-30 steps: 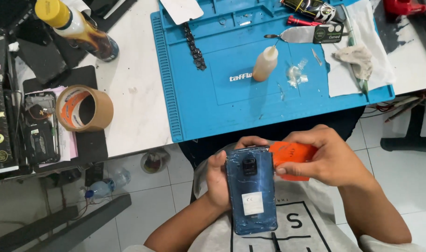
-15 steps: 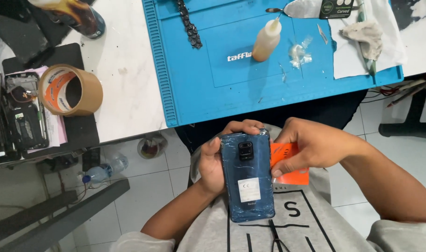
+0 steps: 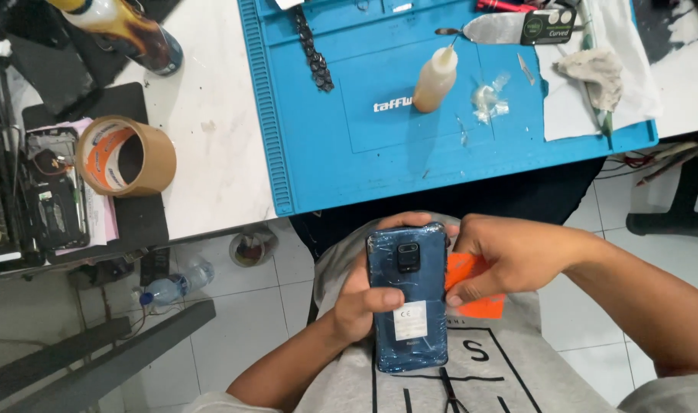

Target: Disassembling a smartphone by removing internal screws and prying off the mid-frame at a repair workstation.

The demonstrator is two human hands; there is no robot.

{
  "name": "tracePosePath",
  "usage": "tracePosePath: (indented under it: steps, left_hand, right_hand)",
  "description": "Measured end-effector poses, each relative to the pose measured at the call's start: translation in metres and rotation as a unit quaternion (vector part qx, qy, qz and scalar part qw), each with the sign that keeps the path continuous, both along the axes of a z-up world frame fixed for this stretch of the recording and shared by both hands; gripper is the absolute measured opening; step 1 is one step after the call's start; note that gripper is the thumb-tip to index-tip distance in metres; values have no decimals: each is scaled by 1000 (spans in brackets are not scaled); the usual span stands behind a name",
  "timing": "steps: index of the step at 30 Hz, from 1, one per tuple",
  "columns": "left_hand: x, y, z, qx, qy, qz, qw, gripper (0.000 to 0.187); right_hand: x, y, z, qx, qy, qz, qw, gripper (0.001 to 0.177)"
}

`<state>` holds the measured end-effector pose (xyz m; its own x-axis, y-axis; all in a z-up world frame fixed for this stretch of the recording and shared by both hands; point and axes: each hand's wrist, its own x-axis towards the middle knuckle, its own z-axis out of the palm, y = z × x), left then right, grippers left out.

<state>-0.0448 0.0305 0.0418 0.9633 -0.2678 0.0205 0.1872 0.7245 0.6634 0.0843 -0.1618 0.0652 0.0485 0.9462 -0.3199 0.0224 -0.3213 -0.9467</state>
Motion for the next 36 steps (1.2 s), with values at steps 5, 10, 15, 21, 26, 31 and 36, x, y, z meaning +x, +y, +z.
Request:
tracePosePath:
  steps: [5,10,15,21,26,31,36]
  left_hand:
    - [-14,3,1,10,124,-48,991,83]
    - [29,14,4,-8,169,-5,986,57]
    - [102,45,12,-65,52,-90,992,56]
    - [167,67,11,-28,-58,-107,992,78]
    - [182,60,1,106,-199,6,974,52]
    - [182,74,15,167,-303,-17,938,48]
    - [181,81,-1,227,-301,71,923,49]
  right_hand:
    - [7,-2,-4,1,58,-41,998,21]
    - [27,6,7,9,23,-130,991,24]
    - [71,14,18,-20,-132,-192,972,34]
    - [94,38,34,-125,-205,-293,925,24]
    - [85,37,16,-46,-264,-334,904,21]
    - [70,41,9,29,-375,-339,862,20]
    - [67,48,15,80,-491,-333,801,7]
